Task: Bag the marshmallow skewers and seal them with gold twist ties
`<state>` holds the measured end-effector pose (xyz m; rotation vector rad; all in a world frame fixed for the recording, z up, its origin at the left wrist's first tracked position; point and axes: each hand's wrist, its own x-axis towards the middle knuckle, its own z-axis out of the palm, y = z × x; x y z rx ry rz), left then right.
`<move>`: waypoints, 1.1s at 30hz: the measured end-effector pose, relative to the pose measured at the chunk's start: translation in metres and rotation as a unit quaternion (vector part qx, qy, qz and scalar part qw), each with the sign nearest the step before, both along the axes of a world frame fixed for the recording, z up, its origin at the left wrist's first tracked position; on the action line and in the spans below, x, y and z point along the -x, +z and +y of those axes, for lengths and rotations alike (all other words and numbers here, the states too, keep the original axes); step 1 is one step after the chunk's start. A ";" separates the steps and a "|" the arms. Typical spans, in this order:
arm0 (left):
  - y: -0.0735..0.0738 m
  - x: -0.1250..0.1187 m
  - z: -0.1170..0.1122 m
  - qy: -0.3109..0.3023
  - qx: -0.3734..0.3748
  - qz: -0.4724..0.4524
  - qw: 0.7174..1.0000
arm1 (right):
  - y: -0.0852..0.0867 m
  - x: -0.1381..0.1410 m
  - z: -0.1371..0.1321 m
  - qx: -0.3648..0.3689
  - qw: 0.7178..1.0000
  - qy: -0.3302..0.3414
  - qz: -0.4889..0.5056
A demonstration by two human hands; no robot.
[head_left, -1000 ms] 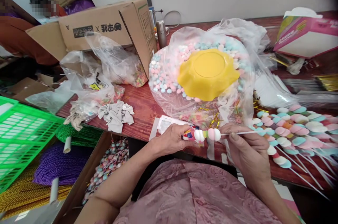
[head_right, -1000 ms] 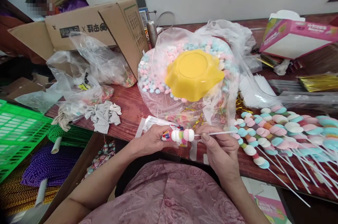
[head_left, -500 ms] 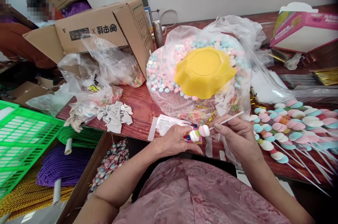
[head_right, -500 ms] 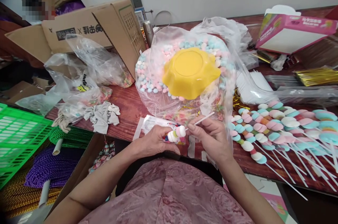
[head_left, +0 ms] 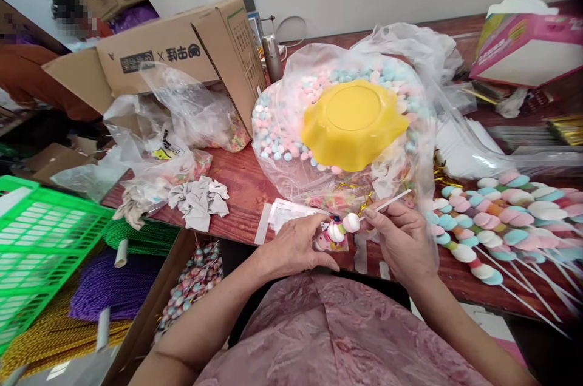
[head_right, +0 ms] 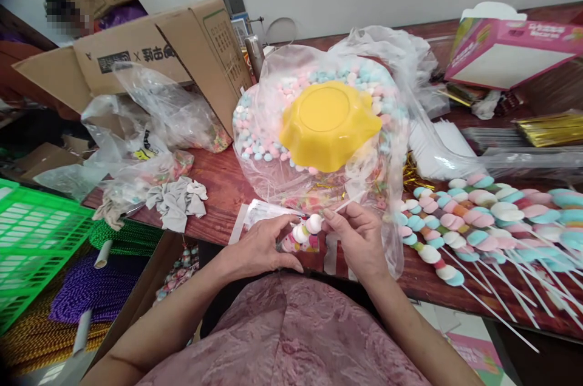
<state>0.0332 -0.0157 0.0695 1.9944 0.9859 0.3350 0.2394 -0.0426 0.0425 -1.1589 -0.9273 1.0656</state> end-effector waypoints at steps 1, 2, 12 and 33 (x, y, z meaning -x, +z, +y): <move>-0.001 0.000 -0.002 0.003 -0.007 0.019 1.000 | 0.001 0.001 0.000 -0.004 1.000 -0.007 0.005; -0.002 0.000 -0.004 0.008 -0.010 0.030 0.999 | 0.002 0.002 0.000 -0.008 1.000 -0.012 0.010; -0.003 0.004 -0.010 -0.052 0.010 -0.048 0.997 | 0.015 -0.009 0.009 -0.040 0.998 0.018 -0.034; -0.024 -0.006 -0.011 0.102 -0.067 -0.058 0.991 | 0.004 -0.001 0.003 -0.001 0.998 -0.036 -0.051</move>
